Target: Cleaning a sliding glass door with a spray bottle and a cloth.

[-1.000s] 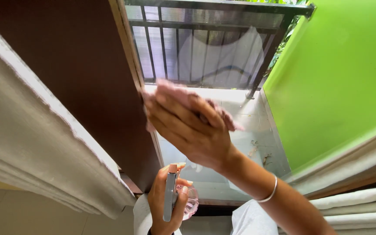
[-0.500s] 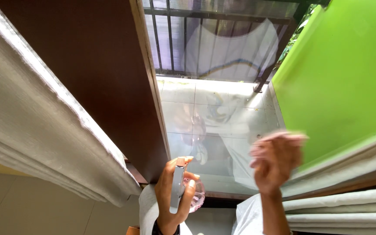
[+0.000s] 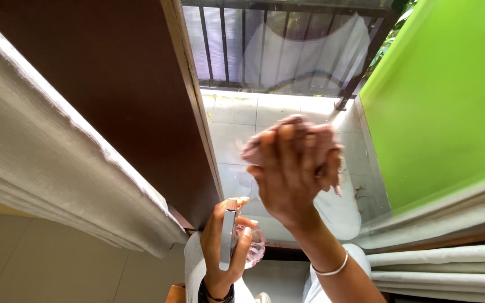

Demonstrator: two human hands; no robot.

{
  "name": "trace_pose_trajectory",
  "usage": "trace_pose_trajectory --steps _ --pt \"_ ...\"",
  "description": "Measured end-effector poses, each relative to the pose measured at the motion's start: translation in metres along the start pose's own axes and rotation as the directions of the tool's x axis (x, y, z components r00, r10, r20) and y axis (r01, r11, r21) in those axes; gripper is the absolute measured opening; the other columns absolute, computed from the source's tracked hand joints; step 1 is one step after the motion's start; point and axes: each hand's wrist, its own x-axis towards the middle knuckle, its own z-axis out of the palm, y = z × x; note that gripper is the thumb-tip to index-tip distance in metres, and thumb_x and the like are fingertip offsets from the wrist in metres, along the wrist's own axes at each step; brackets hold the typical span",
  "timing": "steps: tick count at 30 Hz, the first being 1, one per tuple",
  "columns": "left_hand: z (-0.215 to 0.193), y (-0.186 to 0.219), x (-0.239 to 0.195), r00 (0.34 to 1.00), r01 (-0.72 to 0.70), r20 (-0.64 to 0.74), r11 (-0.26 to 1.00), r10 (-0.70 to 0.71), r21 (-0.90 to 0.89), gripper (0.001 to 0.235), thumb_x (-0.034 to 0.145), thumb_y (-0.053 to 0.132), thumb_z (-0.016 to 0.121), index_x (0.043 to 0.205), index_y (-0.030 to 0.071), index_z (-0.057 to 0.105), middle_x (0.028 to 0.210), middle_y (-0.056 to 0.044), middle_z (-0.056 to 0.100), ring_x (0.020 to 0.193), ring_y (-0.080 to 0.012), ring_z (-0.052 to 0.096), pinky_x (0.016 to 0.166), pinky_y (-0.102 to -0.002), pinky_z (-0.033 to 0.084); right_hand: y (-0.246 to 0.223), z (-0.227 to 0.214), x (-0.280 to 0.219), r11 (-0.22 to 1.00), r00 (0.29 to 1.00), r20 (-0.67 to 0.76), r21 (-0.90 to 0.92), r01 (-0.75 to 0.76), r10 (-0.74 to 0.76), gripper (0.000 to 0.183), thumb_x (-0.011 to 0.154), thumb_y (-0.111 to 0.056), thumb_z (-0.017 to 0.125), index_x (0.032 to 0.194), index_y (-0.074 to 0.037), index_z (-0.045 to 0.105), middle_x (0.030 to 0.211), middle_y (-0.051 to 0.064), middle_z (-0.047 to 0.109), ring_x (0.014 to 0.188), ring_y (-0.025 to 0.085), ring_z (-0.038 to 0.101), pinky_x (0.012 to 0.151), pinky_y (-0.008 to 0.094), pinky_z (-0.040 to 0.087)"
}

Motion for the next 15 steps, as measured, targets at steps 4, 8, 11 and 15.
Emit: trace_pose_trajectory --steps 4,8,11,15 --pt "-0.003 0.001 0.001 0.999 -0.014 -0.028 0.996 0.016 0.093 0.047 0.08 0.002 0.058 0.126 -0.004 0.054 0.111 -0.014 0.072 0.092 -0.0222 0.07 0.096 -0.037 0.054 -0.003 0.008 -0.009 0.984 0.979 -0.096 0.008 0.18 -0.179 0.038 0.109 -0.037 0.068 0.144 -0.022 0.063 0.157 -0.002 0.043 0.15 0.021 0.025 0.123 0.051 0.01" --pt "-0.004 -0.005 -0.004 0.998 0.032 -0.06 0.997 -0.028 0.076 0.046 0.08 0.002 0.057 0.126 -0.003 0.057 0.122 -0.014 0.066 0.075 -0.0142 0.074 0.069 -0.027 0.055 -0.014 0.005 -0.01 0.913 0.92 0.002 0.126 0.388 -0.391 0.04 0.116 -0.023 0.051 0.157 -0.023 0.047 0.164 -0.003 0.028 0.152 0.014 0.021 0.128 0.037 0.015" --pt "-0.008 0.009 -0.004 0.998 0.054 -0.046 0.992 -0.05 0.11 0.049 0.078 0.0 0.058 0.127 -0.005 0.057 0.121 -0.014 0.067 0.075 -0.0157 0.074 0.064 -0.024 0.053 -0.022 0.003 -0.009 0.915 0.91 -0.115 0.013 0.403 -0.399 0.038 0.108 -0.038 0.067 0.144 -0.026 0.063 0.151 -0.013 0.05 0.141 0.005 0.041 0.107 0.031 0.029" --pt "-0.01 0.01 -0.015 0.998 0.028 -0.053 0.989 -0.021 0.147 0.047 0.08 0.003 0.058 0.126 -0.005 0.058 0.119 -0.015 0.07 0.078 -0.0163 0.074 0.068 -0.026 0.053 -0.019 0.0 -0.016 0.907 0.901 -0.131 0.025 0.42 -0.414 0.036 0.107 -0.037 0.07 0.141 -0.024 0.066 0.149 -0.013 0.052 0.14 0.005 0.042 0.107 0.03 0.031"
